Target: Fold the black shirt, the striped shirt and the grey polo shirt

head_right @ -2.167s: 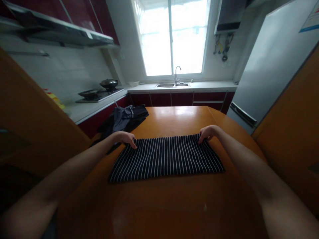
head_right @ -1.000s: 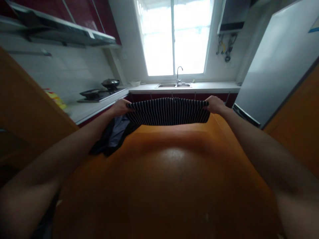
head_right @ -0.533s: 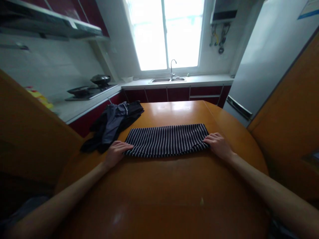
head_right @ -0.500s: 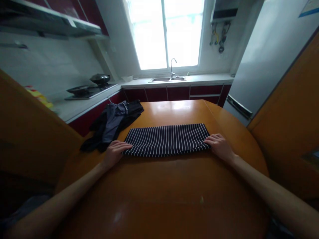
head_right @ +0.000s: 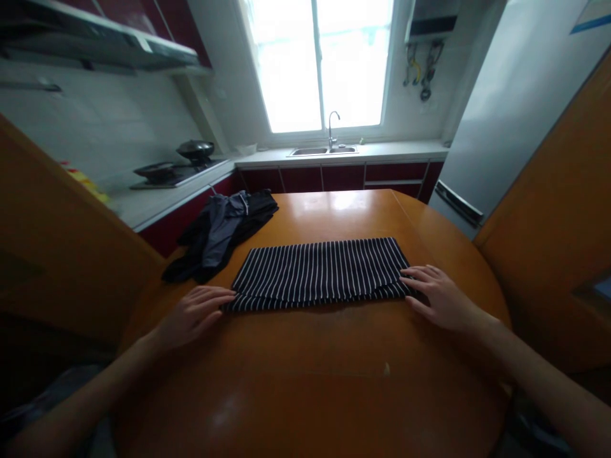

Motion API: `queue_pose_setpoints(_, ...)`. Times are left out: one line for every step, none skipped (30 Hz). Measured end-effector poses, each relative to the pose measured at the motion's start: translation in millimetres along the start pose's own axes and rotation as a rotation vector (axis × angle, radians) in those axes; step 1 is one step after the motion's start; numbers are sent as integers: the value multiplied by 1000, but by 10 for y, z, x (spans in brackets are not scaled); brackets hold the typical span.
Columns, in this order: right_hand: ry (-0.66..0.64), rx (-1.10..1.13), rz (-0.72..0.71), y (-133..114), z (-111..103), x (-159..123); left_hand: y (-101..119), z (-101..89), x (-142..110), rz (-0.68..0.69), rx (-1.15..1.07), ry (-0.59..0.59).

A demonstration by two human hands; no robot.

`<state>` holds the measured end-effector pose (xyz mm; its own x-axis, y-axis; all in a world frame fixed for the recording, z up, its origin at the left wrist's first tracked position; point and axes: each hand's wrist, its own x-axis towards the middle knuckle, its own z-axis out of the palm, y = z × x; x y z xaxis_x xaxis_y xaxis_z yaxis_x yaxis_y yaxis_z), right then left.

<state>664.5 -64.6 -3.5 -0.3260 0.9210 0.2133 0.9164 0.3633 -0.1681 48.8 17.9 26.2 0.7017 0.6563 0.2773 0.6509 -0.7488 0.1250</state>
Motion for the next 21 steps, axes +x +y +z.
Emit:
queue_pose_setpoints(34, 28, 40, -49, -8, 48, 23, -24, 36, -47, 9, 73)
queue_pose_setpoints(78, 54, 80, -119, 3, 142, 72, -29, 132, -103, 20, 140)
queue_pose_setpoints(125, 76, 119, -212, 32, 283, 150, -8, 288, -162, 30, 190)
queue_pose_setpoints(163, 92, 154, -331, 80, 462, 257, 42, 499, -213, 35, 228)
queue_pose_setpoints(184, 96, 169, -473, 144, 669, 389, 121, 751, -254, 30, 235)
queue_pose_setpoints(182, 88, 178, -632, 222, 891, 538, 228, 1026, -280, 21, 230)
queue_pose_setpoints(154, 74, 192, -799, 308, 1111, 695, 360, 1304, -281, 15, 212)
queue_pose_setpoints(125, 59, 231, -963, 401, 1316, 849, 509, 1566, -266, 13, 176)
queue_pose_setpoints(82, 50, 254, -1114, 496, 1493, 990, 666, 1794, -246, 22, 125)
queue_pose_setpoints(47, 43, 265, -1242, 590, 1634, 1109, 823, 1977, -243, 34, 81)
queue_pose_setpoints(12, 34, 257, -1343, 680, 1736, 1201, 972, 2111, -252, 39, 31)
queue_pose_setpoints(-14, 24, 245, -1414, 763, 1799, 1266, 1104, 2194, -263, 44, -16)
queue_pose_setpoints(-28, 18, 245, -1456, 836, 1830, 1305, 1216, 2234, -277, 46, -45)
queue_pose_setpoints(-30, 14, 245, -1475, 898, 1835, 1324, 1305, 2239, -295, 48, -60)
queue_pose_setpoints(-22, 14, 249, -1476, 946, 1824, 1329, 1371, 2222, -309, 53, -57)
queue_pose_setpoints(-12, 18, 257, -1465, 981, 1807, 1325, 1415, 2194, -318, 58, -46)
queue_pose_setpoints(-5, 24, 263, -1443, 1002, 1788, 1317, 1440, 2165, -324, 63, -33)
queue_pose_setpoints(-8, 32, 267, -1412, 1012, 1774, 1304, 1450, 2142, -329, 64, -28)
queue_pose_setpoints(-17, 41, 273, -1368, 1011, 1764, 1285, 1447, 2126, -336, 60, -29)
queue_pose_setpoints(-31, 47, 286, -1308, 1000, 1756, 1255, 1436, 2115, -350, 50, -38)
queue_pose_setpoints(-47, 50, 307, -1228, 983, 1746, 1210, 1416, 2106, -377, 34, -52)
